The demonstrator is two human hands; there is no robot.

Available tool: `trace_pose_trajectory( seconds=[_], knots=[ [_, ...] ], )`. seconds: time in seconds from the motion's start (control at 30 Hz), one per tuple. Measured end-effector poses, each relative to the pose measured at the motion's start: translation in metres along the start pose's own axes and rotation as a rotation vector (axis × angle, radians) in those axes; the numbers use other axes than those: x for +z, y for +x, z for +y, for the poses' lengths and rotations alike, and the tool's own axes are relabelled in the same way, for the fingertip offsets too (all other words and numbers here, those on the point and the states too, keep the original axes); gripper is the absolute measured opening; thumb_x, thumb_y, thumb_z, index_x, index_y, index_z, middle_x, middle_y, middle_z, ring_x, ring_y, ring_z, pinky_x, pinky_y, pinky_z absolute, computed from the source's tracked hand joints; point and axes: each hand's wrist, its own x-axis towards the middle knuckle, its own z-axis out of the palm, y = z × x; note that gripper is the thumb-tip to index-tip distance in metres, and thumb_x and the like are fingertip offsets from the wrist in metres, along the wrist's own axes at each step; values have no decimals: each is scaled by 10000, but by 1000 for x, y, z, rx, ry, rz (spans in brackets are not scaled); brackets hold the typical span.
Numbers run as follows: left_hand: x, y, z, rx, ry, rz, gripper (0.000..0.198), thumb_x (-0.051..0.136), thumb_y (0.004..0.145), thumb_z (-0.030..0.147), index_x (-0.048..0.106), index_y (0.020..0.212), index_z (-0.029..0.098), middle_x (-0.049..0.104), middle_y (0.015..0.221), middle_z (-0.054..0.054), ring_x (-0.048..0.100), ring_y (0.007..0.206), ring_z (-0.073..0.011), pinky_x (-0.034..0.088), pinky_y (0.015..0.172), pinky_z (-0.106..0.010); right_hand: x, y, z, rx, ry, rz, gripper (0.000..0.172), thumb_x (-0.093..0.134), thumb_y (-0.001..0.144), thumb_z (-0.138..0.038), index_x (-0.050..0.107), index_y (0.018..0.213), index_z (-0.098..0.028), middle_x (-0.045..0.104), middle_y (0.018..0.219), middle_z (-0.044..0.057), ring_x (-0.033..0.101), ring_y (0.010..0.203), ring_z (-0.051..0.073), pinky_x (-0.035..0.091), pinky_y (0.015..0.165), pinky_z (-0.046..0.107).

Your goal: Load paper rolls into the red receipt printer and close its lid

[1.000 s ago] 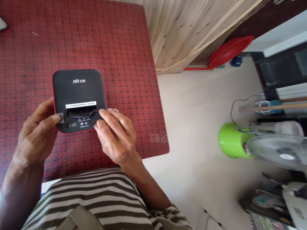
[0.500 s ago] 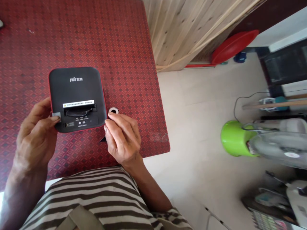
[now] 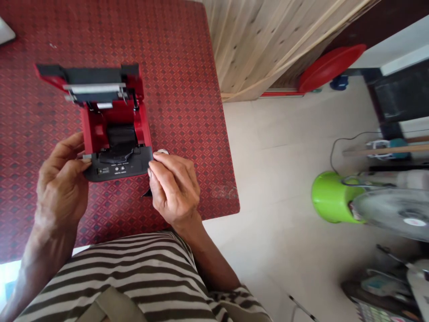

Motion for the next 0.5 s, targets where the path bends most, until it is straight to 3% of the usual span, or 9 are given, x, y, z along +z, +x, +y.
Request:
trace_pose_trajectory(
  seconds=[0.13, 0.23, 0.33, 0.4, 0.47, 0.5],
  knots=[
    [-4, -3, -12, 65, 46, -10, 438, 640, 857, 280, 686, 1292, 270, 715, 1287, -49, 673, 1071, -232, 528, 911, -362, -1, 28, 2, -61, 4, -111, 218, 618, 967, -101, 670, 1142, -220, 766, 1107, 61, 716, 1023, 188, 599, 922, 391],
    [-7, -4, -19, 132, 89, -1, 453, 642, 879, 367, 673, 1319, 264, 715, 1263, -48, 652, 1077, -236, 498, 945, -375, 11, 61, 3, -123, -52, -379, 208, 535, 1026, -136, 685, 1140, -225, 760, 1148, 42, 693, 1048, 182, 581, 965, 384],
    [-9, -5, -25, 223, 191, 1, 495, 593, 910, 464, 651, 1352, 248, 714, 1219, -55, 626, 1066, -247, 466, 965, -397, 38, 91, 2, -211, -182, -664, 191, 523, 1041, -170, 705, 1095, -192, 757, 1111, 60, 682, 1082, 214, 573, 967, 396],
    [-11, -5, -27, 258, 253, -7, 533, 533, 937, 519, 635, 1372, 229, 707, 1197, -68, 619, 1035, -251, 462, 947, -408, 59, 101, 2, -247, -264, -788, 185, 534, 1037, -169, 716, 1066, -166, 758, 1066, 80, 686, 1100, 236, 580, 926, 390],
    [-13, -6, -28, 272, 308, -15, 562, 489, 953, 551, 616, 1392, 224, 699, 1181, -74, 614, 1002, -248, 470, 922, -413, 79, 103, 4, -253, -279, -837, 161, 570, 1020, -168, 731, 1027, -165, 767, 1022, 84, 712, 1039, 242, 592, 818, 363],
    [-14, -6, -28, 279, 329, -17, 567, 475, 958, 562, 610, 1398, 231, 696, 1173, -73, 613, 994, -247, 476, 914, -416, 87, 103, 5, -231, -248, -790, 128, 616, 995, -168, 740, 965, -177, 773, 966, 73, 726, 959, 236, 586, 750, 346]
  ],
)
